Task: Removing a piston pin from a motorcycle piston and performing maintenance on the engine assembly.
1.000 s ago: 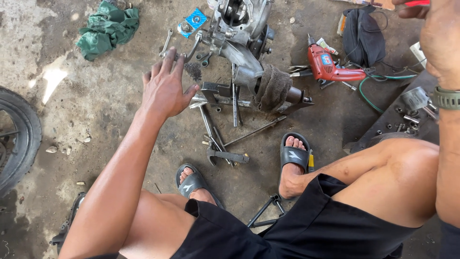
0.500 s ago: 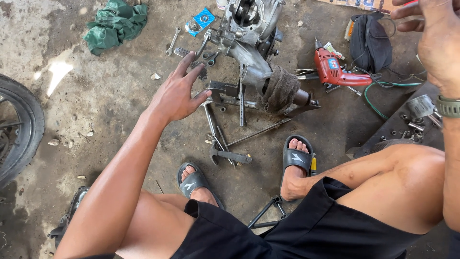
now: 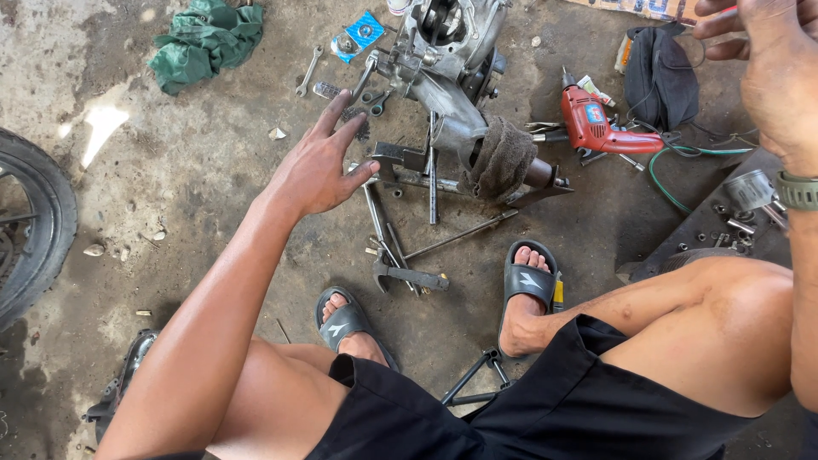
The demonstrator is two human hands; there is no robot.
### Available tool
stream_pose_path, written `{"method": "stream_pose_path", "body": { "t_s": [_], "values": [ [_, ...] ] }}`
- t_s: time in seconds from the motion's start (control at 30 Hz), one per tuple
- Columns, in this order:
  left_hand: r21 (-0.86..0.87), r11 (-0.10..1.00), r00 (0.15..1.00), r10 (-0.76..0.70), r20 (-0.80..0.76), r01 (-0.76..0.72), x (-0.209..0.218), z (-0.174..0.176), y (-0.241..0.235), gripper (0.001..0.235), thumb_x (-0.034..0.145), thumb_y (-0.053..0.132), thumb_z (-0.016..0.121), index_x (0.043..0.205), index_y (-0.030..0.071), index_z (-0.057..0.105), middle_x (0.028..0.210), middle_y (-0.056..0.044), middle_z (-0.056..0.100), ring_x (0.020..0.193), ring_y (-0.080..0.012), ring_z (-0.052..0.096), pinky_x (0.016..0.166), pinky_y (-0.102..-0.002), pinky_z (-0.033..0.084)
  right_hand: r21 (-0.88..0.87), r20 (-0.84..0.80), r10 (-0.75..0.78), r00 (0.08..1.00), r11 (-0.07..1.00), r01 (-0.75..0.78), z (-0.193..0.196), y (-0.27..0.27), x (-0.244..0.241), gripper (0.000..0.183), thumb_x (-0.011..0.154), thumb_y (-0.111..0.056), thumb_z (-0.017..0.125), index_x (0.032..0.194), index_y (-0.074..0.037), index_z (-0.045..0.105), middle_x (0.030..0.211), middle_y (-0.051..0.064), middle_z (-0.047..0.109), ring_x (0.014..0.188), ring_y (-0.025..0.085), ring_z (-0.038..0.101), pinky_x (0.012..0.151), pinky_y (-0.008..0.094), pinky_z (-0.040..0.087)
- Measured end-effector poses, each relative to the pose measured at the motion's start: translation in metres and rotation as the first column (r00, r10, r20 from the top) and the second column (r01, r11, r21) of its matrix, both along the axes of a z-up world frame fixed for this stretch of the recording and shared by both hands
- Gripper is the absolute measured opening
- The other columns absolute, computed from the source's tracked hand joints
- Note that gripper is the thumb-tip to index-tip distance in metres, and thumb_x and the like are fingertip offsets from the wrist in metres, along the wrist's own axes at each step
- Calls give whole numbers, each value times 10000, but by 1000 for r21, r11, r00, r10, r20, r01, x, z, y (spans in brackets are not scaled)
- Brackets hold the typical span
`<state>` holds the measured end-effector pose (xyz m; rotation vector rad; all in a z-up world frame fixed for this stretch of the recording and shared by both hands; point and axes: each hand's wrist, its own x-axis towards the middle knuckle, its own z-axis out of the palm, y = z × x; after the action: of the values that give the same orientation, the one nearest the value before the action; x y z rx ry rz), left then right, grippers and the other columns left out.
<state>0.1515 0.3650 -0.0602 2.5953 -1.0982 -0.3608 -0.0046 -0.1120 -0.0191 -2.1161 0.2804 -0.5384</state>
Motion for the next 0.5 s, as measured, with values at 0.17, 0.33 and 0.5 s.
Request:
{"method": "stream_pose_path", "body": {
  "t_s": [0.17,0.33,0.5],
  "values": [
    [-5,1000,1000,-12,1,12,0,0,1,757,1010,478,579,1571,15,366,1709,-146,102,1491,-427,339,1148,-544,354,-25,-2,17,1000,1000,-17,2,4,-1,416,1362,-441,399,1356,-115,658,1327,25,729,1142,64,721,904,176,561],
    [-2,1000,1000,-11,-7,11,0,-1,0,758,1005,471,588,1564,6,374,1710,-153,86,1487,-424,349,1153,-528,348,-10,-19,14,1000,1000,-14,8,11,-1,443,1350,-494,405,1348,-131,659,1318,3,718,1127,47,712,898,162,547],
    [-1,1000,1000,-12,-8,12,0,1,-1,760,1008,487,576,1563,7,376,1710,-154,80,1481,-428,359,1148,-526,353,-9,-27,4,1000,1000,-5,13,18,-1,431,1344,-502,419,1341,-143,657,1315,-13,708,1117,50,713,905,168,556]
  ]
}}
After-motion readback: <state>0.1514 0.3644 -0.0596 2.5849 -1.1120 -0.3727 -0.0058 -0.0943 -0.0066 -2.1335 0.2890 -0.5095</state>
